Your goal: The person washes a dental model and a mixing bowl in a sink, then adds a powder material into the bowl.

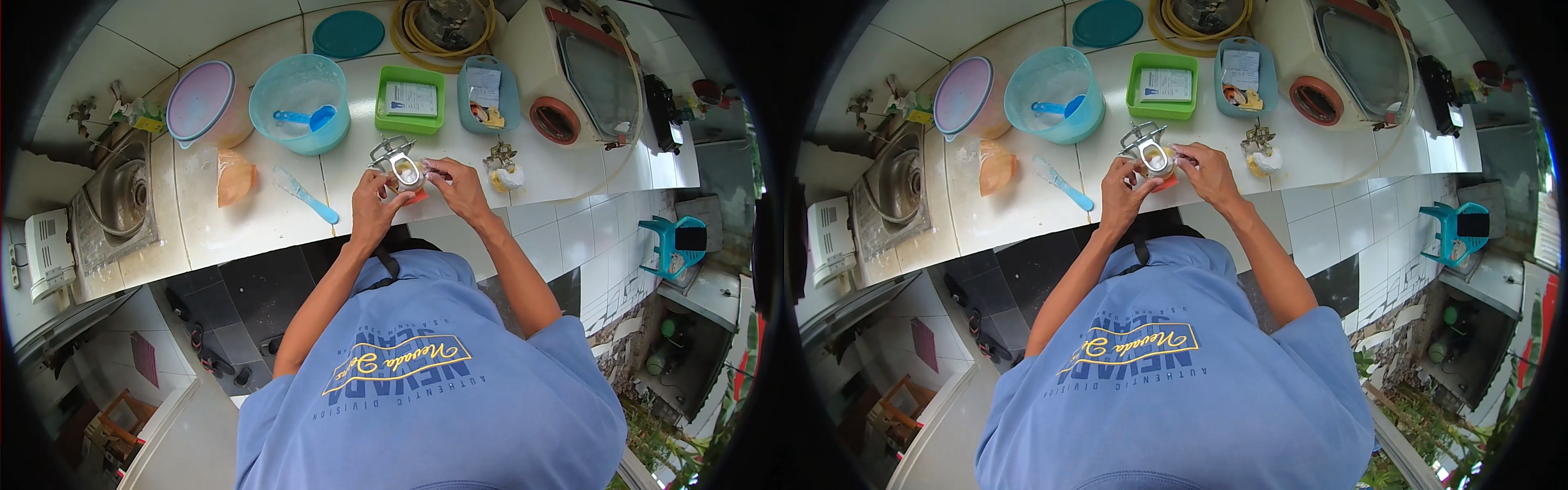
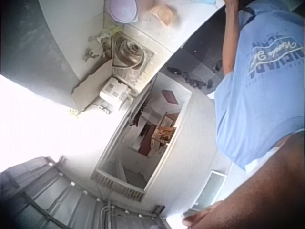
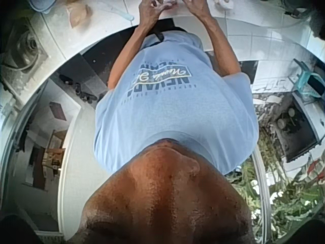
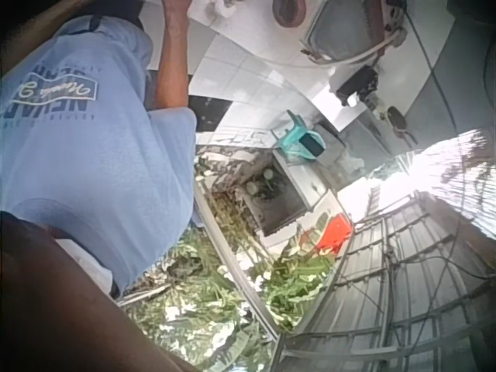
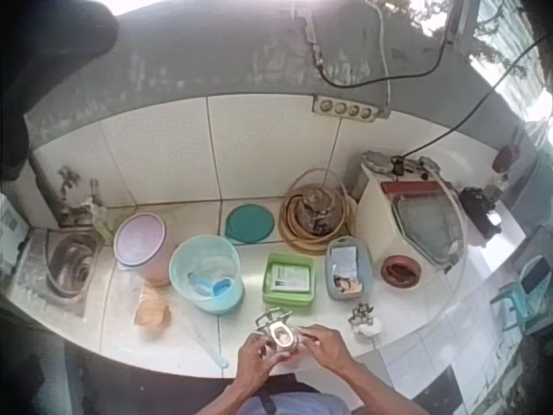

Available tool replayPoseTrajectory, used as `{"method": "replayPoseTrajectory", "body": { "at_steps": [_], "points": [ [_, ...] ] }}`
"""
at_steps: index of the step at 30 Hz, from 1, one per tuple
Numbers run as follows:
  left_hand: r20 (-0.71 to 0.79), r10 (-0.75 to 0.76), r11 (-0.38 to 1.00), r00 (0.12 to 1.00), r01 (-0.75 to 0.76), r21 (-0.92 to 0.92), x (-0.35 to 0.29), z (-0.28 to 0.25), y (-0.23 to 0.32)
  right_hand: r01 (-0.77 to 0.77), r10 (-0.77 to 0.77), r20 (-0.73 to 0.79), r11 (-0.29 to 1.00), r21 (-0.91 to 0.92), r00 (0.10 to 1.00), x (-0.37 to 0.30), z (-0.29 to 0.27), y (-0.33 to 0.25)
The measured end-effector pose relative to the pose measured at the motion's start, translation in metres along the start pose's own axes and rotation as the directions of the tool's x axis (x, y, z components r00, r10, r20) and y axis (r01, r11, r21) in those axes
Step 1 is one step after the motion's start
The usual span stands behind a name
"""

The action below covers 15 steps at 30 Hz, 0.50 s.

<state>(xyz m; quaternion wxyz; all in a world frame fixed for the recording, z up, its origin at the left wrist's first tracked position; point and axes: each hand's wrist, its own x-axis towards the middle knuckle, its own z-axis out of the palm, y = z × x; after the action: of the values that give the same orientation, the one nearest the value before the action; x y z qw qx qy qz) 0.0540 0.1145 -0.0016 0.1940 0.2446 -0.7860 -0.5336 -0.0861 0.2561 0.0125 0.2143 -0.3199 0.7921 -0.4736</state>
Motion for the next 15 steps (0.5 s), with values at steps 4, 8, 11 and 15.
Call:
{"method": "replayPoseTrajectory", "body": {
  "at_steps": [4,8,11,15],
  "points": [
    [-0.035,-0.048,0.993,0.998,0.044,-0.109,0.001,0.006,-0.014,-0.018,0.020,0.055,0.999,-0.027,0.998,-0.002,0.004,-0.008],
    [-0.017,-0.002,0.997,1.000,0.000,-0.081,0.003,0.005,-0.018,0.000,0.009,0.074,0.993,-0.117,0.997,0.002,0.003,-0.004],
    [0.004,-0.012,0.999,1.000,0.012,-0.035,0.003,0.003,-0.015,0.041,-0.031,0.090,0.992,-0.116,0.995,0.003,-0.002,-0.004],
    [0.060,0.009,0.997,0.998,-0.005,-0.073,-0.002,-0.004,-0.009,-0.043,0.037,-0.074,0.996,-0.084,0.997,0.000,-0.005,-0.008]
  ]
}}
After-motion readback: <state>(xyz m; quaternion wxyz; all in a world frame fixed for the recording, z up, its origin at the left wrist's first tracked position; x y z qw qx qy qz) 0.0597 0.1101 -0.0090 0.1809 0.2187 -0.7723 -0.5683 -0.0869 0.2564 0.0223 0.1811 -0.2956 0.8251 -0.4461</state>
